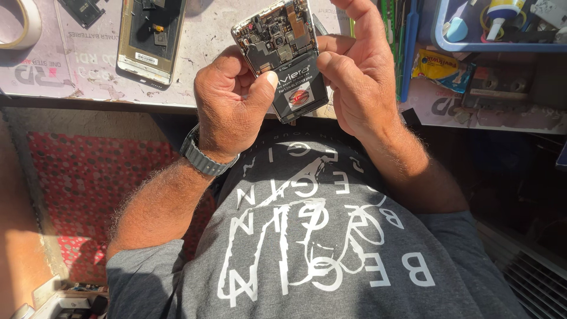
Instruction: The person applies adhesive from a tube onto a disassembled smartphone chassis, then uses a metal pry tool to work along the edges of the phone body. They insert a replacement battery into the phone, press it into place, and cut a piece of tape with scissors to secure the battery inside the device.
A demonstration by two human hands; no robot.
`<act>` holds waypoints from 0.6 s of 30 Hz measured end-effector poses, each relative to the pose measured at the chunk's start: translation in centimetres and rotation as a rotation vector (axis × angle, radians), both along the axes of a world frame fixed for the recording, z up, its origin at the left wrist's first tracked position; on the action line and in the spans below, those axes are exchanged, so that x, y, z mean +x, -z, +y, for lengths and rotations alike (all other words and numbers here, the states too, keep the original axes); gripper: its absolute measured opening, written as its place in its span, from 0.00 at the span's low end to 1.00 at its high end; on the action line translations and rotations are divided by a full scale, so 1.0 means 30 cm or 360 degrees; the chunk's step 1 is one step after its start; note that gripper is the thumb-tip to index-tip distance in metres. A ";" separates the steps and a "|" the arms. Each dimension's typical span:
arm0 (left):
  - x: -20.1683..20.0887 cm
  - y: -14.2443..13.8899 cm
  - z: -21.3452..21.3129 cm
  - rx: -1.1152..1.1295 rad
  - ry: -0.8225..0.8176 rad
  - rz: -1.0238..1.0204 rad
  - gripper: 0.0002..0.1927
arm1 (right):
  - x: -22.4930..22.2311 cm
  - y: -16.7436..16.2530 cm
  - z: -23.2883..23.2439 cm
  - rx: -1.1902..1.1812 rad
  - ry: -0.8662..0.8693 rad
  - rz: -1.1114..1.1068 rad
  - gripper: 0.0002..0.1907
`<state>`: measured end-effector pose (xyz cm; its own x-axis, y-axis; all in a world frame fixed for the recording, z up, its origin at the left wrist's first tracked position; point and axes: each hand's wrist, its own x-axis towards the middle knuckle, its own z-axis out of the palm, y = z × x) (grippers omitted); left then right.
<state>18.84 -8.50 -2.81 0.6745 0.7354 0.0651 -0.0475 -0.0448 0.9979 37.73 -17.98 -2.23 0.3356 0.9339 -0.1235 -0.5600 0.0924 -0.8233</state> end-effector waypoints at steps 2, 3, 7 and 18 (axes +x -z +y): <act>0.002 -0.005 -0.002 0.0038 0.0004 0.0069 0.07 | -0.005 0.004 0.005 0.0061 0.0061 -0.0105 0.32; 0.003 -0.007 -0.004 0.0056 0.0005 0.0104 0.07 | -0.007 0.006 0.007 0.0019 0.0082 -0.0156 0.32; 0.014 -0.008 -0.016 0.0111 0.0003 0.0115 0.07 | -0.011 0.013 0.014 0.0062 0.0116 -0.0270 0.29; 0.012 0.012 0.008 -0.0471 0.0236 -0.0176 0.10 | -0.003 -0.011 0.028 -0.0014 0.0112 -0.0113 0.33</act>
<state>19.19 -8.25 -3.17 0.7761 0.6280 -0.0577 -0.1405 0.2614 0.9549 37.64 -17.14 -1.90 0.4088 0.9066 -0.1049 -0.4926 0.1225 -0.8616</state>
